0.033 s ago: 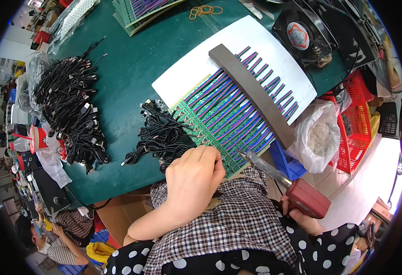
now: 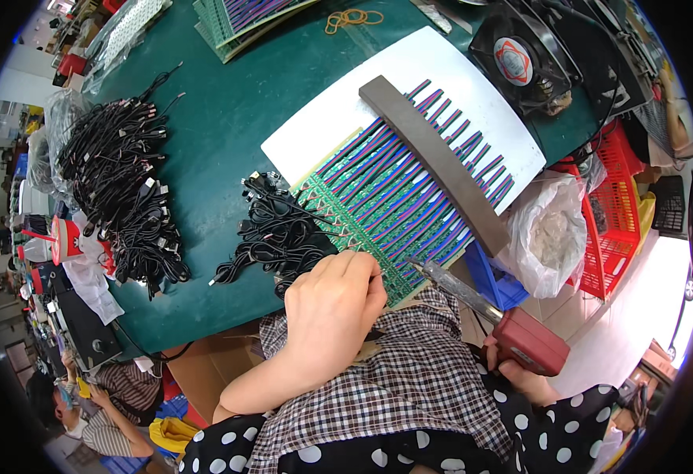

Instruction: The person solders small electronic components and USB cables onto a circuit board panel using a soldering iron, places the completed board into a box, and solders components onto another circuit board panel.

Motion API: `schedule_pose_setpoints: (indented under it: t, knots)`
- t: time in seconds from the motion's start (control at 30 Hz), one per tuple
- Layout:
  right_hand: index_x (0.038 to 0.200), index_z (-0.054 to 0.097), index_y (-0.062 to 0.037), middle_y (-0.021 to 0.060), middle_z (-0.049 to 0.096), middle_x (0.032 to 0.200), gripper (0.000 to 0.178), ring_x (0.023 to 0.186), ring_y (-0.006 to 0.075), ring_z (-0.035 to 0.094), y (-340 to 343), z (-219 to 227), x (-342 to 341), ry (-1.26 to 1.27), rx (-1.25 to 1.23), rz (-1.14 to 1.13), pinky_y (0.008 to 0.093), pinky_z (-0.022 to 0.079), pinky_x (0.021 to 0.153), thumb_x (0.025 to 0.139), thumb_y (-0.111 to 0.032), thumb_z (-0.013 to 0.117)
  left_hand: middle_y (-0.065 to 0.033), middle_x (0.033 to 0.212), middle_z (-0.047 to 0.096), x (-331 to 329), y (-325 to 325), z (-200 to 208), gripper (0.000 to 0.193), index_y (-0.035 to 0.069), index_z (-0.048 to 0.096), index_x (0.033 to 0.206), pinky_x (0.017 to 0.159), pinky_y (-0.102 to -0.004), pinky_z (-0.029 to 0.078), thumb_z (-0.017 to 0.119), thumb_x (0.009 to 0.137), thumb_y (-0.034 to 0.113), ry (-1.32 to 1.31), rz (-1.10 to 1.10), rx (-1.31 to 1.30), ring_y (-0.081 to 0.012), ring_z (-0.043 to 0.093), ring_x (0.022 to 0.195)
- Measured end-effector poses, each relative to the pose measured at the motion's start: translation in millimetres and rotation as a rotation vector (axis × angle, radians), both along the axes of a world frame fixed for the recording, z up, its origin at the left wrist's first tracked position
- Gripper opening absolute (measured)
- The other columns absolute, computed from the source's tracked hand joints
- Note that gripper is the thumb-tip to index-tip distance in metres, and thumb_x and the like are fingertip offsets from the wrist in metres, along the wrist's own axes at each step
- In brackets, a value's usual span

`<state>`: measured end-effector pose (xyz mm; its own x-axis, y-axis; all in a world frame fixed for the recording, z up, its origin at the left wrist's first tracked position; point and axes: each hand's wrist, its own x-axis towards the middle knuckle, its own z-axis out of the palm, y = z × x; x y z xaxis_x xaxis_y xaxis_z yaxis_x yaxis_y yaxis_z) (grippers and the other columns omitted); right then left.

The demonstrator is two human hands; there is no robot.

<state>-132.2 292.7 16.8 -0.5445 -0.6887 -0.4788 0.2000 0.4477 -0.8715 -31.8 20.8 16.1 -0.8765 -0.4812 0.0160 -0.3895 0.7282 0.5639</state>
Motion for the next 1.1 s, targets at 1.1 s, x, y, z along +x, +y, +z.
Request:
schedule_pose_setpoints:
  t: [1.1]
  knots:
    - [0.120, 0.054, 0.0079, 0.0035, 0.064, 0.074, 0.060, 0.063, 0.0101, 0.061, 7, -16, 6, -0.121, -0.189, -0.113, 0.0226, 0.048, 0.060, 0.071, -0.020, 0.077, -0.0115, 0.073, 0.056, -16, -24, 12, 0.007, 0.001, 0.055, 0.072, 0.062, -0.0415, 0.048, 0.061, 0.073, 0.005, -0.140, -0.302, 0.188, -0.0306, 0.059, 0.071]
